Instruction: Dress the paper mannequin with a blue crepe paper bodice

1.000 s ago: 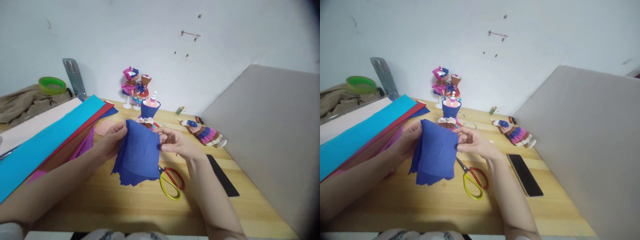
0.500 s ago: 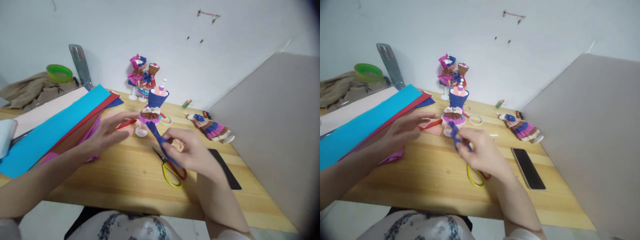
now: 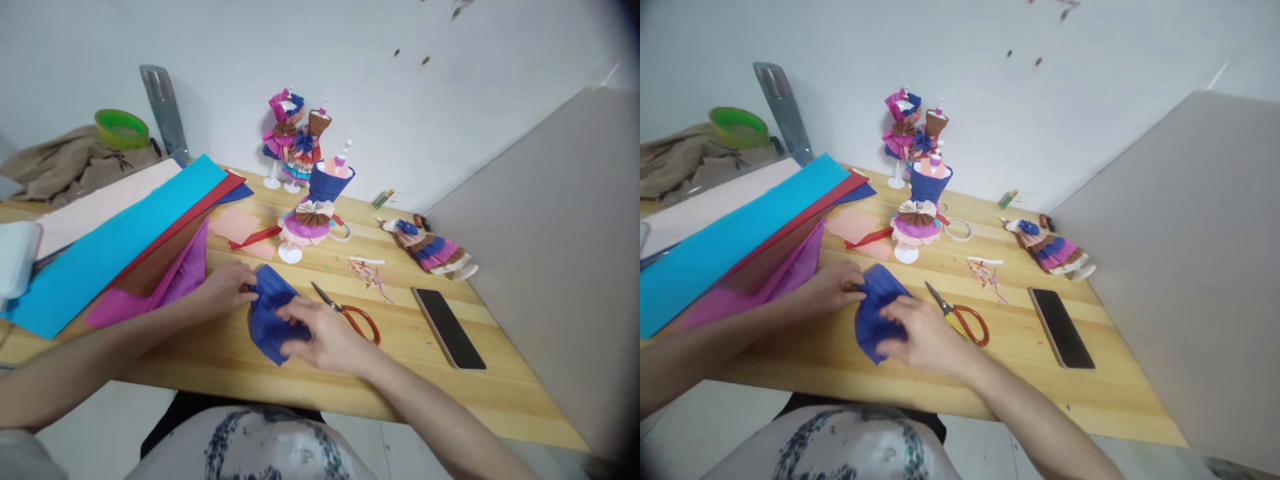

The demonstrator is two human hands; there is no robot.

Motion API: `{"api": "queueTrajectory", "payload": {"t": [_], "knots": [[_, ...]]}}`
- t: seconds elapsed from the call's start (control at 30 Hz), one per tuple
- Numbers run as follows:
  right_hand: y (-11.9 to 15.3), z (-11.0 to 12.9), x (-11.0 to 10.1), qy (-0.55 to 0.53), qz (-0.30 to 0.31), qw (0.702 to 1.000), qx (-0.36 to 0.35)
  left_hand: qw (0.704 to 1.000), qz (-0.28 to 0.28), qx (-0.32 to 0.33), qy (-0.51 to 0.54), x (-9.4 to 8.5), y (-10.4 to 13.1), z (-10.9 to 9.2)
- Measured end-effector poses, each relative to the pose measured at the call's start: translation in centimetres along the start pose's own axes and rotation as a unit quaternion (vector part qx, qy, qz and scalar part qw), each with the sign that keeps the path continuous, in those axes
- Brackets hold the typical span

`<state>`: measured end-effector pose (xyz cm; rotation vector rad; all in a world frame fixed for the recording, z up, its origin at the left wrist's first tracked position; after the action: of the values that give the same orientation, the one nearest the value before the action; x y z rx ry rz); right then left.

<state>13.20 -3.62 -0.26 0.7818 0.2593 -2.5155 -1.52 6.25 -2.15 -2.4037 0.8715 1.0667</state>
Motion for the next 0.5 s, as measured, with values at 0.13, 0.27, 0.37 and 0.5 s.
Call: {"api": "queueTrajectory", "payload": {"t": [0.13,0.27,0.37,0.5], "knots": [[2.1,-0.2,2.4,0.150,0.034,0.988,-0.020,0.975,0.011,0.028,-0.221,0.5,0.7,1.3],[2.2,-2.0,1.4,0.196,-0.012,0.978,-0.067,0.967,-0.029,0.041,-0.249,0.1,1.4,1.4],[2.1,-3.0,0.1,0.197,-0.050,0.976,-0.083,0.971,-0.019,0.080,-0.226,0.1,1.9,0.2],[1.9,-3.2,0.1,0.187,-0.048,0.979,-0.071,0.966,0.050,0.139,-0.210,1.3,2.0,-1.4]]}}
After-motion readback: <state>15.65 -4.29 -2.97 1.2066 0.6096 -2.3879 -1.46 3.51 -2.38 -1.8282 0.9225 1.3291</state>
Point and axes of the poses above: each hand's wrist, its own y-axis away from the middle knuckle, its own x-axis out of the palm, z = x × y, the point moved 6 cm from there along -y, towards the middle knuckle, and after that the axes turned 14 degrees about -y, right-handed, at the moved point
